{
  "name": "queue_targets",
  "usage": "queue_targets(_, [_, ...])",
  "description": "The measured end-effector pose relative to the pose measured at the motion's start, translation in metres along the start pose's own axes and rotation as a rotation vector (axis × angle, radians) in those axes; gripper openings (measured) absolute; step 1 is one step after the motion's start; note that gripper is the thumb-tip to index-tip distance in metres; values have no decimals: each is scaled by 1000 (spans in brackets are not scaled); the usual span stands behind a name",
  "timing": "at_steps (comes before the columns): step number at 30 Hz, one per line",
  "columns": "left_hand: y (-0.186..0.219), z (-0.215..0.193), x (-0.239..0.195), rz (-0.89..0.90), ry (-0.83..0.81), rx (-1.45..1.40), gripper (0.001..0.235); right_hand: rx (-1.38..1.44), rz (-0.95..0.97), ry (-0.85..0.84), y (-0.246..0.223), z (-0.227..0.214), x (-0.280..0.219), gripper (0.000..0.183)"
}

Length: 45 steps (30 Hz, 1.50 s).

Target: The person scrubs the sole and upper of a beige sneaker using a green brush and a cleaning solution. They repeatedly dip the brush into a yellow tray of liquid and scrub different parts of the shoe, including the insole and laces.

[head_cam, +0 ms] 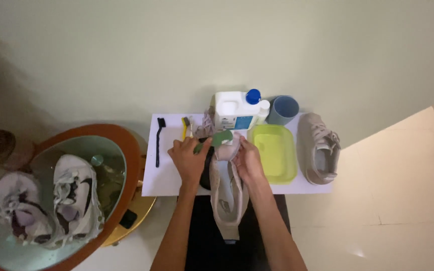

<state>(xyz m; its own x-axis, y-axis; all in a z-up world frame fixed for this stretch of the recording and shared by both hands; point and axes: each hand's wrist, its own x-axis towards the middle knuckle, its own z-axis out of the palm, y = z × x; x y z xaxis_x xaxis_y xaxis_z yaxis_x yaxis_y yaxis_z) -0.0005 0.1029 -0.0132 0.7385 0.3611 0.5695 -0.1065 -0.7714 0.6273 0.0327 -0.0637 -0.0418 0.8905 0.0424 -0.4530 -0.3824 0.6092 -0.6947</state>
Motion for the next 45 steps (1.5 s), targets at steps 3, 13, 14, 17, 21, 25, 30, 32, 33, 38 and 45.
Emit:
queue_targets(3, [6, 14, -7, -145, 8, -158, 54, -11, -6, -34, -2, 10, -5, 24])
queue_targets(13, [48, 18, -1, -477, -29, -591, 39, -32, -117, -21, -44, 86, -69, 21])
queue_targets(14, [50, 17, 5, -495, -79, -619, 38, 2, -121, -14, -47, 86, -67, 20])
queue_targets(17, [34, 26, -1, -569, -157, -659, 37, 57, -105, -10, -25, 64, -40, 16])
queue_targets(21, [32, 32, 2, -661, -166, -639, 36, -53, -111, -39, -20, 64, -43, 19])
queue_targets(25, [19, 26, 9, -494, -124, -503, 28, -144, -165, -89, -27, 71, -52, 23])
queue_targets(30, [36, -8, 35, 358, -36, 45, 52, -429, -233, -139, 37, -21, 20, 24])
queue_targets(32, [16, -11, 37, 325, -2, 27, 48, -359, -261, -119, 13, 26, -19, 16])
queue_targets(33, [8, -8, 45, 312, 32, -17, 45, -286, -315, -80, -4, 49, -34, 17])
queue_targets(38, [11, -1, 22, 214, 27, -63, 51, -313, -290, 1, 13, 28, -14, 16])
queue_targets(45, [-32, 16, 14, 116, 67, 46, 47, -336, -350, -40, -16, 64, -47, 10])
